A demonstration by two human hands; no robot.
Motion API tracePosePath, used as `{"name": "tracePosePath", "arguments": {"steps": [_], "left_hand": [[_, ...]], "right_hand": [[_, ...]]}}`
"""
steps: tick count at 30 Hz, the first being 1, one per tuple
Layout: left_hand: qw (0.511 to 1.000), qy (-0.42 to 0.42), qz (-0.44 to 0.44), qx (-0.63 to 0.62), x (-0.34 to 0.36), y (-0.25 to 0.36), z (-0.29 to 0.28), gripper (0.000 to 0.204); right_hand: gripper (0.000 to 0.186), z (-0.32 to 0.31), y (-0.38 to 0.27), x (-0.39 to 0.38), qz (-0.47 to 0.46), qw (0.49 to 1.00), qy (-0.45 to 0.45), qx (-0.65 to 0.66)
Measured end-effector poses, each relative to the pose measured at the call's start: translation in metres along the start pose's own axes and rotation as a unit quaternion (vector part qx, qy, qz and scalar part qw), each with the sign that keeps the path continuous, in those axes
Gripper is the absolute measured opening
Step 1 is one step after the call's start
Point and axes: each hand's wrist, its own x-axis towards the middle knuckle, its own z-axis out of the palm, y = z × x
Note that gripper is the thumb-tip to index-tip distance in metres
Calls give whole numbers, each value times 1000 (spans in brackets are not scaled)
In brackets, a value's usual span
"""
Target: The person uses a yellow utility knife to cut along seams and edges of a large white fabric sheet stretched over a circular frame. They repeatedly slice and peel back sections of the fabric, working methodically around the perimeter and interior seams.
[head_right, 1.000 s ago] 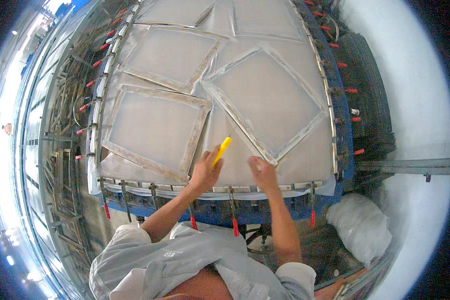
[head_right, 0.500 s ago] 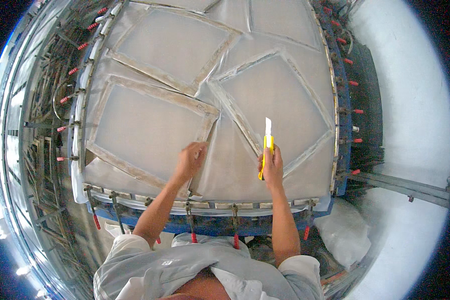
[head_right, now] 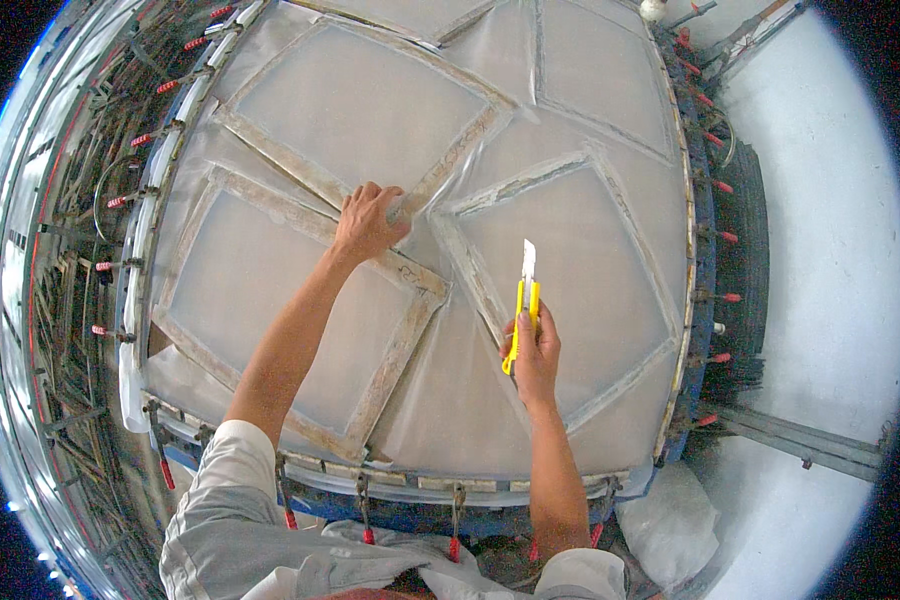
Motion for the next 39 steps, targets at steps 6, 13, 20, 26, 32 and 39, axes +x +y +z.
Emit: {"name": "tracePosePath", "arguments": {"steps": [6, 13, 20, 26, 32, 39], "left_hand": [[1000, 3, -7, -19, 10, 2, 12, 61], [997, 74, -21, -11, 1, -2, 20, 53], [997, 63, -10, -49, 2, -4, 14, 35], [881, 5, -35, -472, -1, 75, -22, 33], [928, -36, -145, -341, 62, 66, -51, 32], [994, -25, 111, -1, 152, 56, -16, 35]], "right_hand": [[38, 41, 8, 43, -2, 999, -34, 6], [38, 7, -8, 76, -108, 971, -42, -207], [53, -6, -3, 88, -94, 993, -16, -75], [58, 117, 5, 112, -217, 972, -88, 36], [38, 119, -23, 173, -419, 866, -52, -268], [41, 19, 0, 291, -430, 736, -28, -522]]}}
